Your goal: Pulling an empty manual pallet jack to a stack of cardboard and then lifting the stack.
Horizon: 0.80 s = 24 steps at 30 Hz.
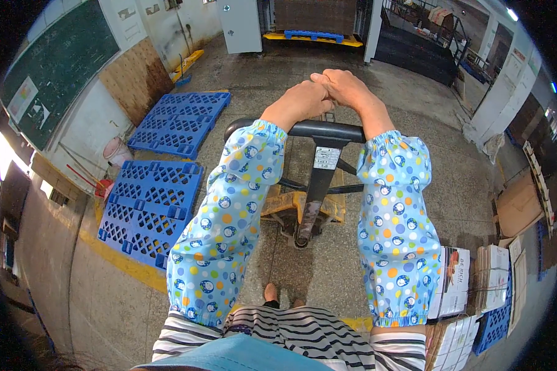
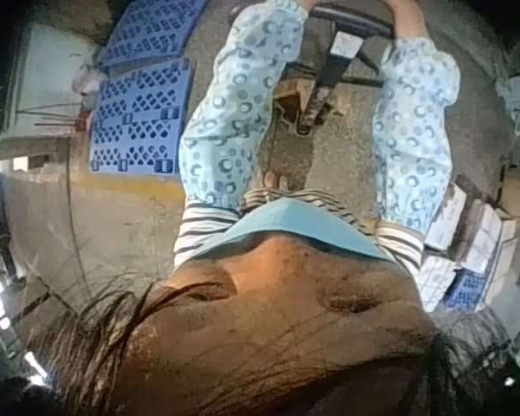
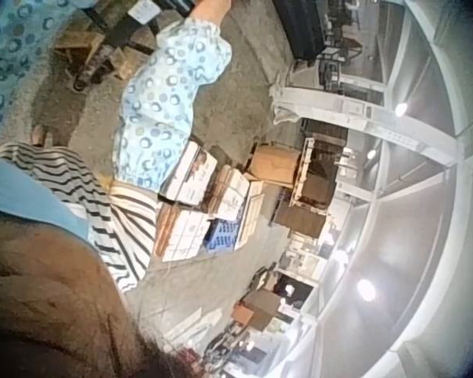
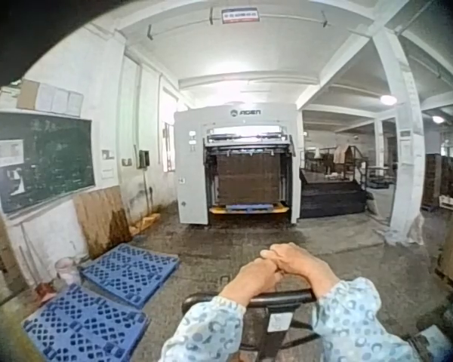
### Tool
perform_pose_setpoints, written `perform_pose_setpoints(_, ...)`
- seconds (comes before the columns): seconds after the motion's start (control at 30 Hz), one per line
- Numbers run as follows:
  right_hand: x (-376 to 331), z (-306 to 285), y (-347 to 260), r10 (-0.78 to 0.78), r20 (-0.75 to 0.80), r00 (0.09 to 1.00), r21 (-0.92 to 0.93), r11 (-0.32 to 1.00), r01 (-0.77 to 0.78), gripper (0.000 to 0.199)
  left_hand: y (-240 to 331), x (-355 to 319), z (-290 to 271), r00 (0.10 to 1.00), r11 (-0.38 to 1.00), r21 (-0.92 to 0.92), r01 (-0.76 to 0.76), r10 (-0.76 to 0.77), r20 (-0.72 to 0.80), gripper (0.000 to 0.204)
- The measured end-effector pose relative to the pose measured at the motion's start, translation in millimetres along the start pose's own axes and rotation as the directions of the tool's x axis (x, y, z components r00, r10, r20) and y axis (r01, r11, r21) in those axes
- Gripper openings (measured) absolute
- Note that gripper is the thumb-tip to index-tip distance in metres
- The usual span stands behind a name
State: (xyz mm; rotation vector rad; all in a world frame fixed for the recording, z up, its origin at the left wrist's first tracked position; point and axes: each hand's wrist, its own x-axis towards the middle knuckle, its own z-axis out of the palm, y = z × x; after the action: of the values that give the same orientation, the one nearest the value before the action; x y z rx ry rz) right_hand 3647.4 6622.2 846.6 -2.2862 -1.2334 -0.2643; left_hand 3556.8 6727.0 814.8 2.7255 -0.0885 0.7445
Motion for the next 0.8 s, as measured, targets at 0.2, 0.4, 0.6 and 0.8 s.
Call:
perform_pose_setpoints(0.2,0.8,-1.0,1.3,-0.015,-0.016,1.0,-0.045,0.999,0.014,0.052,1.4,1.0,0.0,1.0,1.0,-0.004,0.01,-0.01,0.005,0.029)
perform_pose_setpoints(0.4,-1.5,-2.6,-1.9,-0.02,-0.029,0.999,-0.078,0.997,0.018,0.053,-1.2,2.5,2.3,1.0,1.0,-0.001,-0.004,0.004,-0.007,0.03)
perform_pose_setpoints(0.6,-0.9,-4.2,1.2,-0.039,-0.02,0.999,-0.063,0.997,0.038,0.053,1.5,1.8,0.5,0.999,0.999,0.0,-0.034,0.034,-0.021,0.03)
perform_pose_setpoints(0.8,0.0,-2.3,0.6,-0.04,-0.013,0.999,-0.045,0.998,0.039,0.053,-0.1,1.8,0.4,1.0,1.0,-0.006,-0.005,0.005,-0.005,0.029)
